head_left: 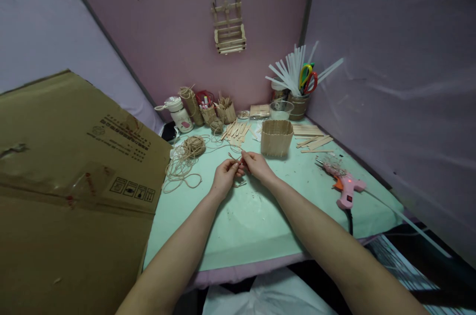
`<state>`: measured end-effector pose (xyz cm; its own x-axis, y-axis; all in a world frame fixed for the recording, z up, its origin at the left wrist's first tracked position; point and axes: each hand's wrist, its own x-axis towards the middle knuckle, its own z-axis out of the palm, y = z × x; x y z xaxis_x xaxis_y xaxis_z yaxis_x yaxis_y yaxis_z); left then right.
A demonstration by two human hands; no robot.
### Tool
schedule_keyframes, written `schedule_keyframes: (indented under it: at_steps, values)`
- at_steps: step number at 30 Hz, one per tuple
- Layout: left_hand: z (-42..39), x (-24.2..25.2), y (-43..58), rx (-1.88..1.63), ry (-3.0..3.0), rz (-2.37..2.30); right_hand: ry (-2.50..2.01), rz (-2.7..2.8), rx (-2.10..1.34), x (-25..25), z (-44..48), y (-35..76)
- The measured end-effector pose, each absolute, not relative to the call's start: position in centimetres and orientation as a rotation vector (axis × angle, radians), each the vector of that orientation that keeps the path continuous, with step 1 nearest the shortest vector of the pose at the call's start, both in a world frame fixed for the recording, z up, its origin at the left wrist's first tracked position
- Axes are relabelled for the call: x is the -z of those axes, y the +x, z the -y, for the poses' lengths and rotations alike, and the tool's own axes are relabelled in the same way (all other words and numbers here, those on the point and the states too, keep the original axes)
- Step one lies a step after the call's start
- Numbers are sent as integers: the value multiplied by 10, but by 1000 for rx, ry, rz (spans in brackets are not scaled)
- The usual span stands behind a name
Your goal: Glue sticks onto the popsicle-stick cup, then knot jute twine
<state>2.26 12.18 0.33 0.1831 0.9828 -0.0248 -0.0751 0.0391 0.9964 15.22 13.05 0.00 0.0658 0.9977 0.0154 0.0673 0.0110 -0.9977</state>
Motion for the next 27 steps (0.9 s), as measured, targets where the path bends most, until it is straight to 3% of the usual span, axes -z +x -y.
schedule_keyframes:
  at_steps: [10, 19, 27]
  values:
    - [-120, -1, 20, -1010, 1236, -1009, -1151, 1163, -1252, -5, -127, 152]
    - [-116, -5, 21, -922, 1267, -917, -1349, 1158, -875, 7, -134, 154]
    - [-98, -21, 25, -761, 1478, -864, -1404, 1093, -811, 16, -143, 162]
